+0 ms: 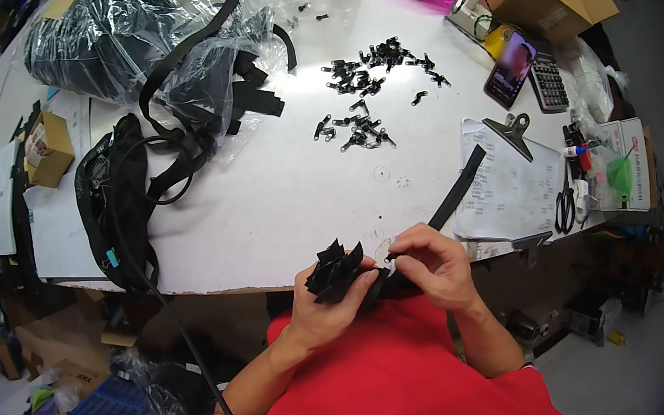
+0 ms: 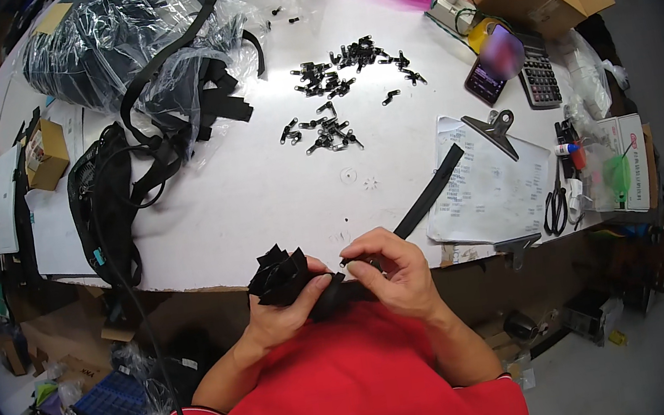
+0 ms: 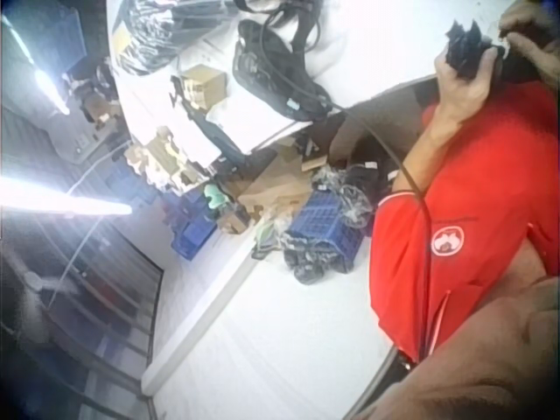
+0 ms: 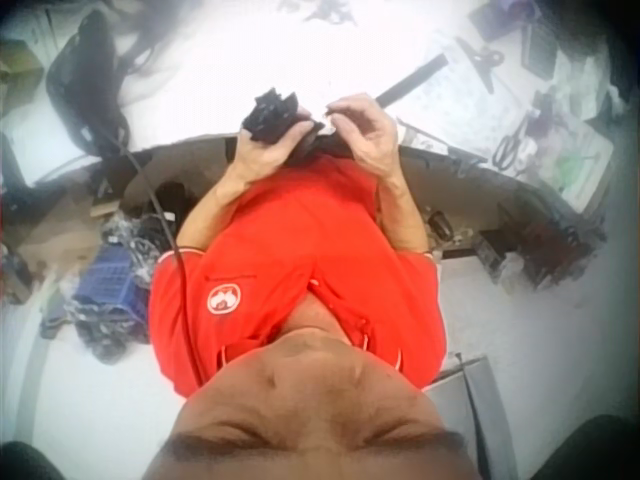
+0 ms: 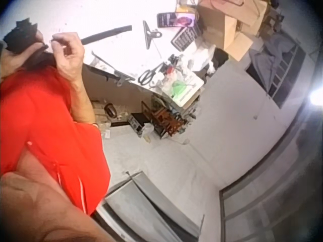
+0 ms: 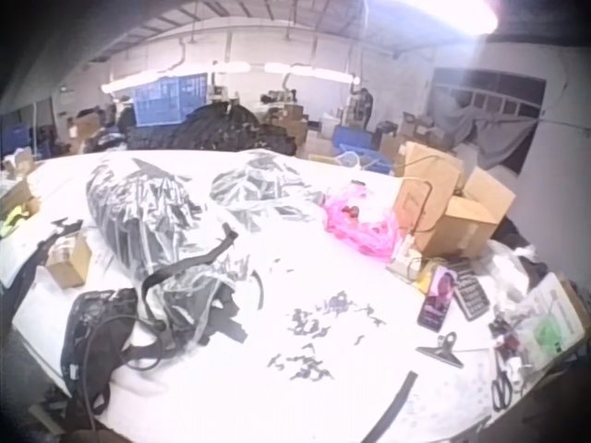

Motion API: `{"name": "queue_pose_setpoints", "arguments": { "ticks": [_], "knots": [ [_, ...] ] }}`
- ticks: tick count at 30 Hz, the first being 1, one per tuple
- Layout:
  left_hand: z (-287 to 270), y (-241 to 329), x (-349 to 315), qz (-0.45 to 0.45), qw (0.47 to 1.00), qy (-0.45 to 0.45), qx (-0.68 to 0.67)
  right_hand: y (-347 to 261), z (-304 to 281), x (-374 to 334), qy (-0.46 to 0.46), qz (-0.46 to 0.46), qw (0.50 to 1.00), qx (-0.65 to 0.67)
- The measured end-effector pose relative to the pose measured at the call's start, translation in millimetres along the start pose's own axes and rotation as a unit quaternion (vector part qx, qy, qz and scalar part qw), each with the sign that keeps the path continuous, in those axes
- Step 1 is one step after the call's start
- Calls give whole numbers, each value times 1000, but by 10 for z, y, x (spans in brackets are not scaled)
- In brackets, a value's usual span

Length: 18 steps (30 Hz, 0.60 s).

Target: The person attaches small black plastic clips to the ends of black fabric straps. They pick up a strap and a clip, insert the clip into the strap's end, and then place the assembled unit on the table. This process is repeated for multiple straps.

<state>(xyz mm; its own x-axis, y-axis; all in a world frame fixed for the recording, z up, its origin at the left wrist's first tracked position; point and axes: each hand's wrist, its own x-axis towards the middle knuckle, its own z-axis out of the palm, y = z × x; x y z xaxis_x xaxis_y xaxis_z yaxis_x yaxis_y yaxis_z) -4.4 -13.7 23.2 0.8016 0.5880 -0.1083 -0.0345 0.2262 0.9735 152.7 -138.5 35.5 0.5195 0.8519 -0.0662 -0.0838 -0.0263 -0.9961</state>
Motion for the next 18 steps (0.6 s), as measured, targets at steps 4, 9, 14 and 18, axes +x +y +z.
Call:
{"name": "queue_pose_setpoints", "arguments": {
  "ticks": [4, 9, 14, 18],
  "knots": [
    [1, 11, 9, 23, 1000, 2, 20, -37, 35, 30, -15, -65, 988, -139],
    [-13, -30, 0, 37, 999, 2, 40, -40, 23, 16, -24, -84, 985, -147],
    [-1, 24, 35, 76, 993, -13, 89, 7, 30, -19, -22, -81, 991, -104],
    [-13, 46, 32, 94, 988, -19, 118, 41, 5, -37, -33, -87, 991, -94]
  ]
}}
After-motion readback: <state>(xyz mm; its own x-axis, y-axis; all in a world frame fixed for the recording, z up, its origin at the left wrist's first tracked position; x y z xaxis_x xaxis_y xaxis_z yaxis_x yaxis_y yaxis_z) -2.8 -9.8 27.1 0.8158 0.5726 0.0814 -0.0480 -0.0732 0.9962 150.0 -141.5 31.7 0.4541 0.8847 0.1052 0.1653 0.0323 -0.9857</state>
